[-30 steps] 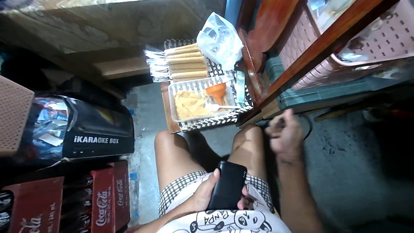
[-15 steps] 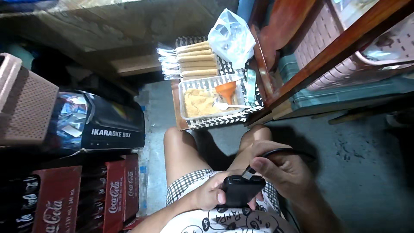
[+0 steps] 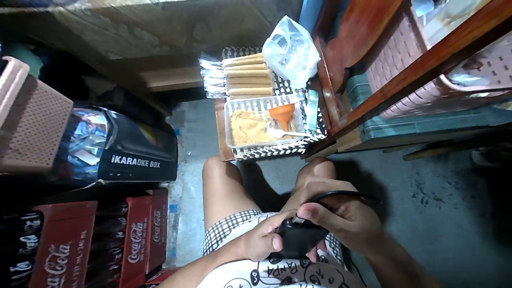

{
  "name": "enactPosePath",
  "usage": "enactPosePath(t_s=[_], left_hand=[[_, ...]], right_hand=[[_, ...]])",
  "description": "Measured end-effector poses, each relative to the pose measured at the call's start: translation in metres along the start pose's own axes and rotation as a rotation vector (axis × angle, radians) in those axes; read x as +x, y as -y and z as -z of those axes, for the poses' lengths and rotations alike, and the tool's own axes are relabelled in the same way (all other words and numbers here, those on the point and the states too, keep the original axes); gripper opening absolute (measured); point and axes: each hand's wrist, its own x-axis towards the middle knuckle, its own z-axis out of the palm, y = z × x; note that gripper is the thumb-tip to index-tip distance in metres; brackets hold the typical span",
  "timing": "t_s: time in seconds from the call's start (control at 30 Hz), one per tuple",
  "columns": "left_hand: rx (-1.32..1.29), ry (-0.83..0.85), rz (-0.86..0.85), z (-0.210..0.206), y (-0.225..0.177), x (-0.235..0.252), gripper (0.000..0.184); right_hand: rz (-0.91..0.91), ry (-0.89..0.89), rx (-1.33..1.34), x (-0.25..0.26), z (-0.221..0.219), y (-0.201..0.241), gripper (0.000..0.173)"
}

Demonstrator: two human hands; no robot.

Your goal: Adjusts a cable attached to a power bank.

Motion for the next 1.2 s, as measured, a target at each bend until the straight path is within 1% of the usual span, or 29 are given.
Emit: enactPosePath(t_s=[0.07,0.23,0.37,0.47,0.63,0.83,0.97,1.03,1.1,1.2], left_hand=[[-0.018,-0.013,0.022,0.002,0.003,-0.003,0.065],[-0.053,-0.024,0.028,0.003,0.008,-0.004,0.065],[-0.042,-0.086,0.030,0.001,0.010,-0.006,0.062],[-0.081,-0.115,0.044,0.000,0.013,-0.008,0.062],[-0.096,-0.122,0.052,0.000,0.013,-0.007,0.064],[-0.260,-0.156,0.175,0.007,0.020,-0.007,0.071],[-0.334,-0.144,0.200,0.007,0.024,-0.008,0.073],[-0.394,-0.152,0.240,0.007,0.024,-0.007,0.076],[-0.436,-0.157,0.266,0.007,0.023,-0.004,0.077],[-0.459,-0.153,0.255,0.009,0.021,0.000,0.076]], right_hand=[[0.041,0.042,-0.077,0.003,0.004,-0.002,0.034],[0.051,0.104,-0.143,0.006,0.007,-0.008,0.036],[0.030,0.072,-0.198,0.005,0.002,-0.017,0.037],[0.049,0.075,-0.228,0.005,0.003,-0.026,0.038],[0.059,0.096,-0.221,0.007,0.005,-0.030,0.038],[-0.130,0.143,-0.196,0.016,0.013,-0.037,0.033],[-0.217,0.147,-0.187,0.016,0.015,-0.039,0.034],[-0.322,0.142,-0.159,0.018,0.015,-0.037,0.031],[-0.371,0.081,-0.121,0.020,0.014,-0.038,0.029],[-0.320,-0.060,0.095,0.020,0.009,-0.050,0.032]])
